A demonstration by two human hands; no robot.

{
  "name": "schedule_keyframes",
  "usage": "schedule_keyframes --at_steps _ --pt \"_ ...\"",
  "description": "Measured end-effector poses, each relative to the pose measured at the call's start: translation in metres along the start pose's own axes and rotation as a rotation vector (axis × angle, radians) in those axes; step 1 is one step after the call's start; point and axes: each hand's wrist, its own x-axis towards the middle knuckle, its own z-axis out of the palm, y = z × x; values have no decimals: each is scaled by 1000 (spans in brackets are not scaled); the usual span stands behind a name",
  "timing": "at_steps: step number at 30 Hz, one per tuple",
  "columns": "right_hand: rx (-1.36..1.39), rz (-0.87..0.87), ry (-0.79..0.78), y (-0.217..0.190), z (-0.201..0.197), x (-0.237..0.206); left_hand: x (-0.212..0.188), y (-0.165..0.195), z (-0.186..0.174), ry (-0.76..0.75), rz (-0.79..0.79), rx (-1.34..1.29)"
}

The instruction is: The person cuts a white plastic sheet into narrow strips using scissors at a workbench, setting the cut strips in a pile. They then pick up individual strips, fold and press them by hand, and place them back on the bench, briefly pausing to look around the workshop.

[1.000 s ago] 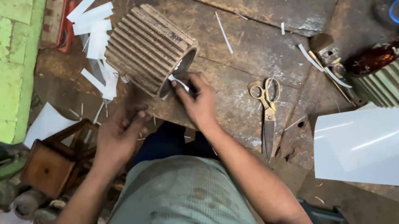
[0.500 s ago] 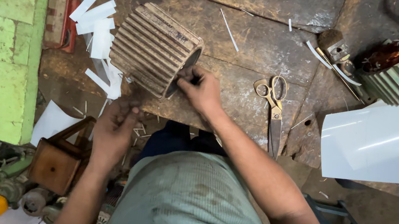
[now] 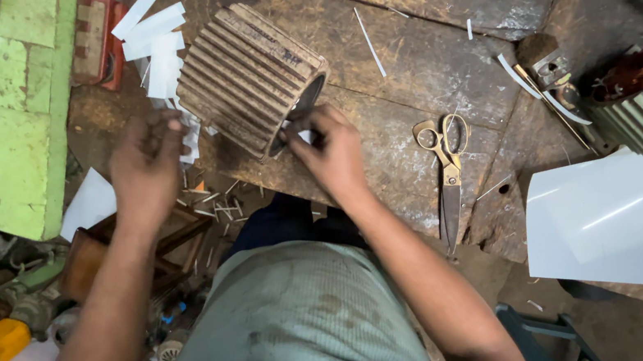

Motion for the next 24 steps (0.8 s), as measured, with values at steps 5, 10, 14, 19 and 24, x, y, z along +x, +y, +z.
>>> schedule_keyframes --at_steps 5,10,14,19,24 --pt "43 105 -10 4 -3 -7 24 4 -2 63 18 85" --pt "-26 90 -61 5 5 -2 49 1 4 -145 29 172" --pt "19 -76 39 5 5 -4 64 -10 8 -299 -159 128" --pt "-35 88 -53 10 6 -1 67 -20 11 -294 -165 96" --pt "-70 -50 -5 13 9 5 63 -21 14 -308 -169 -30"
